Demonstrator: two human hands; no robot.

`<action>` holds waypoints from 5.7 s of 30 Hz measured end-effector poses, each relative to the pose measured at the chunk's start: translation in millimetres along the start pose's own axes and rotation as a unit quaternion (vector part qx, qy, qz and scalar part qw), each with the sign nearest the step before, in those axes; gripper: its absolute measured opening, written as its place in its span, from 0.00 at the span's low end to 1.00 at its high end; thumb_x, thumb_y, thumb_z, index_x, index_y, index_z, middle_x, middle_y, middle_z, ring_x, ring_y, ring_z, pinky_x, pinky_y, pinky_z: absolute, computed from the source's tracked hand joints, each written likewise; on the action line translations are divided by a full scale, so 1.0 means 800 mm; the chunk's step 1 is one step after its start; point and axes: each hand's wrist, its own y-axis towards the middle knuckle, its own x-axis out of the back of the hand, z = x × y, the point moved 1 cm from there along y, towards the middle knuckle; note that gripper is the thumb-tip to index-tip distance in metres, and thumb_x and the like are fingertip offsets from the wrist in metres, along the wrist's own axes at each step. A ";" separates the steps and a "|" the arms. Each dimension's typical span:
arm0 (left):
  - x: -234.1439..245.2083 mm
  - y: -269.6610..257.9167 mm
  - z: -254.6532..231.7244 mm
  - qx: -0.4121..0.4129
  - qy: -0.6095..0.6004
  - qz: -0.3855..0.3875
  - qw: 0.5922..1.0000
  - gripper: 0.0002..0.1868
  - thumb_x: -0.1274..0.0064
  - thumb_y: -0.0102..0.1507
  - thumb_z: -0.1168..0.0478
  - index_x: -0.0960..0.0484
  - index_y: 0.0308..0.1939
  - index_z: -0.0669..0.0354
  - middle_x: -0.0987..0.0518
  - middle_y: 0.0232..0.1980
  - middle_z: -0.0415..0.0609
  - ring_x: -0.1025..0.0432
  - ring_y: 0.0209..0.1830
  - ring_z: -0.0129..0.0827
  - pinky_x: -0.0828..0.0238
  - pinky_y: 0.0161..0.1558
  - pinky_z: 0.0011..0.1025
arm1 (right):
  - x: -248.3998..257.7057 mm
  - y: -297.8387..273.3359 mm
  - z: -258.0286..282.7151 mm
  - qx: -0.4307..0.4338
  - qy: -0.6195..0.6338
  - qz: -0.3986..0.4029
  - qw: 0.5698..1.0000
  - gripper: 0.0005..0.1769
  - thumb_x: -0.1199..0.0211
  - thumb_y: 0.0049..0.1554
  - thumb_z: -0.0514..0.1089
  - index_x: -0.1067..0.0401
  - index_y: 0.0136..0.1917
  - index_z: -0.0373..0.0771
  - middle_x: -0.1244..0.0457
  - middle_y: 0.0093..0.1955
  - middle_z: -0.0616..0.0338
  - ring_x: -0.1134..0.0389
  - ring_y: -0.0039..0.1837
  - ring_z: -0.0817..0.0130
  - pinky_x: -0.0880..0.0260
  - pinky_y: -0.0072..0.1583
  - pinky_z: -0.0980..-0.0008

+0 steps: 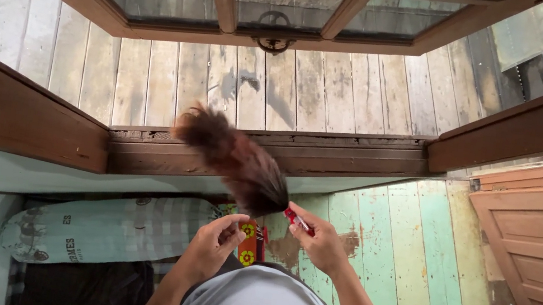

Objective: Dusting a wooden window frame and glass panes using a feather duster on a balcony.

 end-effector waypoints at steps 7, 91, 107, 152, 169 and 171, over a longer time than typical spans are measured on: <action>0.003 -0.006 -0.009 0.038 0.012 0.005 0.999 0.21 0.51 0.70 0.57 0.22 0.67 0.56 0.27 0.37 0.39 0.35 0.32 0.26 0.33 0.40 0.28 | -0.004 -0.002 0.004 -0.023 0.039 -0.007 0.999 0.30 0.41 0.62 0.39 0.33 0.77 0.52 0.33 0.42 0.58 0.48 0.32 0.74 0.42 0.36 0.75; -0.014 0.013 -0.058 0.068 0.073 0.100 0.990 0.22 0.54 0.71 0.54 0.24 0.68 0.51 0.22 0.42 0.40 0.31 0.38 0.30 0.31 0.44 0.29 | 0.044 -0.012 -0.057 -0.056 0.286 -0.276 0.916 0.27 0.50 0.67 0.44 0.45 0.77 0.43 0.44 0.34 0.60 0.51 0.28 0.78 0.52 0.28 0.80; -0.016 0.011 -0.047 0.053 0.070 0.093 0.992 0.21 0.53 0.71 0.55 0.24 0.68 0.52 0.23 0.42 0.41 0.31 0.38 0.30 0.31 0.43 0.30 | 0.060 -0.005 -0.103 -0.038 0.412 -0.297 0.860 0.07 0.50 0.70 0.44 0.38 0.53 0.40 0.44 0.35 0.62 0.51 0.27 0.78 0.54 0.26 0.80; -0.031 0.008 0.108 0.135 -0.211 -0.209 0.945 0.15 0.64 0.71 0.53 0.29 0.39 0.60 0.17 0.35 0.56 0.26 0.18 0.37 0.32 0.19 0.31 | -0.064 -0.017 0.021 0.070 -0.177 0.267 0.945 0.38 0.48 0.63 0.56 0.51 0.82 0.45 0.50 0.83 0.58 0.44 0.78 0.62 0.46 0.73 0.63; 0.126 -0.165 0.051 0.148 0.089 -0.450 0.876 0.25 0.63 0.71 0.41 0.25 0.38 0.59 0.28 0.28 0.47 0.35 0.26 0.37 0.40 0.33 0.37 | -0.019 0.001 -0.015 0.000 -0.069 0.198 0.978 0.30 0.44 0.61 0.50 0.35 0.76 0.48 0.29 0.65 0.57 0.28 0.64 0.67 0.29 0.65 0.68; 0.124 -0.176 0.042 0.120 0.090 -0.461 0.875 0.24 0.62 0.72 0.43 0.26 0.36 0.58 0.30 0.26 0.46 0.37 0.24 0.35 0.41 0.31 0.36 | -0.015 0.000 -0.016 -0.003 -0.052 0.196 0.979 0.30 0.44 0.61 0.50 0.37 0.76 0.46 0.29 0.64 0.55 0.28 0.63 0.65 0.27 0.65 0.67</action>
